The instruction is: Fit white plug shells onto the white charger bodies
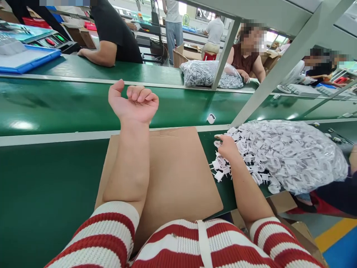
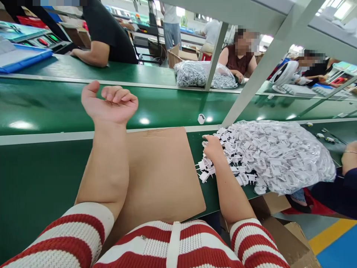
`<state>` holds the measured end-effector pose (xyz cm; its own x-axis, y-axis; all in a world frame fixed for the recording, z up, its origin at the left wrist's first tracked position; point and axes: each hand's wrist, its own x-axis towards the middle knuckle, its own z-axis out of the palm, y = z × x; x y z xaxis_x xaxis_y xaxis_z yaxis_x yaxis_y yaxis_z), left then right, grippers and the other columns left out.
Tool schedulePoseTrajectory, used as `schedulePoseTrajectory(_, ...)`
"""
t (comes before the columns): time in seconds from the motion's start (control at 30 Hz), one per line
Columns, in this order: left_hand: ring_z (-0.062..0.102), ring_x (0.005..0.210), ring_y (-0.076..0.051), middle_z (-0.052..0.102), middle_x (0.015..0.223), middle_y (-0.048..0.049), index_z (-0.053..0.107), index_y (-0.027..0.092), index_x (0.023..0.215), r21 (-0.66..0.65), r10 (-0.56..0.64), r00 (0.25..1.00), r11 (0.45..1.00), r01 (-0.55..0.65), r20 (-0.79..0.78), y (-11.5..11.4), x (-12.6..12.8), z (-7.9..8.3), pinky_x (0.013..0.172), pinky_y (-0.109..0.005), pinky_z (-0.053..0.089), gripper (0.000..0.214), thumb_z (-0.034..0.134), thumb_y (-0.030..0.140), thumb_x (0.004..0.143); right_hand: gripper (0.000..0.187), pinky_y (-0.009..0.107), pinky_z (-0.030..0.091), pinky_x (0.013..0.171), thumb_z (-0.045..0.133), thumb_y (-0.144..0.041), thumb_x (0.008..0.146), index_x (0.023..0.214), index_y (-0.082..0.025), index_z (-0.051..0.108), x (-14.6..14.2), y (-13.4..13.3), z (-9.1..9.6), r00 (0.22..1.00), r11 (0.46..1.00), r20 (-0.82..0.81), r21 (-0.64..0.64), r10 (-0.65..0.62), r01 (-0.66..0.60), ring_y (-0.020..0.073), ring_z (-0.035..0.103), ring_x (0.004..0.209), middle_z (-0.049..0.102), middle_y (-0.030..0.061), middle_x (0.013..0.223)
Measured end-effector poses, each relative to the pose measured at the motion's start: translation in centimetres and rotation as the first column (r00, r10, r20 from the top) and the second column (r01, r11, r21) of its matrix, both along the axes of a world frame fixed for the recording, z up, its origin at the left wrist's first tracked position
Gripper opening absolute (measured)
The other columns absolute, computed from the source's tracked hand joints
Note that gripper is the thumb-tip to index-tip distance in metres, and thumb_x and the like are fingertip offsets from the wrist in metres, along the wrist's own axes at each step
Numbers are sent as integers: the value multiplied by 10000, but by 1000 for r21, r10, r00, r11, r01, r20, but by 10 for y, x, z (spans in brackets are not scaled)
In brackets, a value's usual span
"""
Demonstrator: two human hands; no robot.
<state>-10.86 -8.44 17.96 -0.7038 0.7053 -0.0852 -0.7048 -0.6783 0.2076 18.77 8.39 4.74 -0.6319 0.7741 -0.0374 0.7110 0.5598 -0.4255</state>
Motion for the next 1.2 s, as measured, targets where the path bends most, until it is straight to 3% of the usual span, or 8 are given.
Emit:
schedulePoseTrajectory(0.23, 185, 459, -104, 220, 484, 84, 278, 207, 615, -39, -20, 1000, 999, 21, 21, 8, 9, 3, 485, -263, 222, 509, 377, 533, 993, 565, 309, 596, 881, 591, -76, 808, 1351, -207, 679, 1, -2, 6, 991, 991, -128, -131, -44, 27, 182, 729, 958, 702, 79, 1346)
schedulePoseTrajectory(0.4, 268, 410, -96, 280, 461, 83, 247, 227, 647, -64, -68, 996, 996, 64, -56, 17, 19, -5, 462, -278, 271, 339, 467, 333, 881, 455, 433, 524, 1060, 626, -240, 893, 1344, -216, 679, 3, -4, 13, 996, 999, -90, -48, 11, -16, 293, 615, 1297, 678, 94, 1393)
schedulePoseTrajectory(0.6, 366, 453, -113, 364, 552, 43, 322, 227, 636, -400, -249, 926, 909, 121, -285, 73, 34, -67, 477, -253, 351, 340, 534, 414, 825, 420, 432, 498, 1043, 697, -194, 841, 1261, -210, 710, -2, -12, 16, 980, 990, 150, 19, 133, -138, 311, 656, 1200, 707, 114, 1291)
schedulePoseTrajectory(0.67, 460, 511, -127, 466, 632, 21, 407, 228, 683, -536, -352, 838, 840, 85, -418, 91, 49, -99, 511, -254, 398, 295, 525, 462, 816, 362, 395, 522, 995, 673, -144, 824, 1173, -213, 738, -4, -14, 14, 992, 995, 78, 14, 100, -102, 275, 687, 1108, 713, 97, 1205)
schedulePoseTrajectory(0.77, 645, 839, -206, 648, 903, -52, 533, 221, 843, -686, -418, 618, 669, -287, -666, 105, 76, -140, 753, -320, 529, 217, 562, 432, 803, 395, 365, 560, 951, 660, -201, 848, 1240, -197, 706, -8, -18, 10, 983, 998, -182, -36, 35, -42, 225, 709, 998, 645, 112, 1226)
schedulePoseTrajectory(0.97, 345, 1470, -388, 446, 1571, -195, 460, 142, 1444, -411, -693, 50, 367, -834, -719, 134, 86, -167, 1214, -501, 272, 803, 782, 338, 735, 440, 294, 596, 784, 677, -358, 873, 1286, -207, 659, -22, -29, 9, 803, 977, -594, -198, -51, -84, 146, 684, 858, 609, 106, 1279)
schedulePoseTrajectory(1.07, 403, 1414, -427, 557, 1462, -228, 454, 121, 1479, -369, -786, -8, 300, -880, -618, 156, 74, -166, 1163, -535, 291, 850, 792, 473, 783, 431, 240, 538, 630, 740, -379, 829, 1215, -232, 618, -26, -28, 12, 691, 887, -683, -442, -236, -134, 126, 668, 750, 711, 30, 1049)
schedulePoseTrajectory(1.2, 536, 1262, -416, 705, 1194, -213, 615, 144, 1319, -359, -831, 9, 231, -904, -556, 167, 65, -166, 1101, -546, 299, 528, 664, 461, 899, 301, 194, 496, 559, 752, -422, 849, 998, -227, 577, -25, -19, 19, 532, 559, -646, -756, -548, -341, 119, 673, 723, 735, 19, 881)
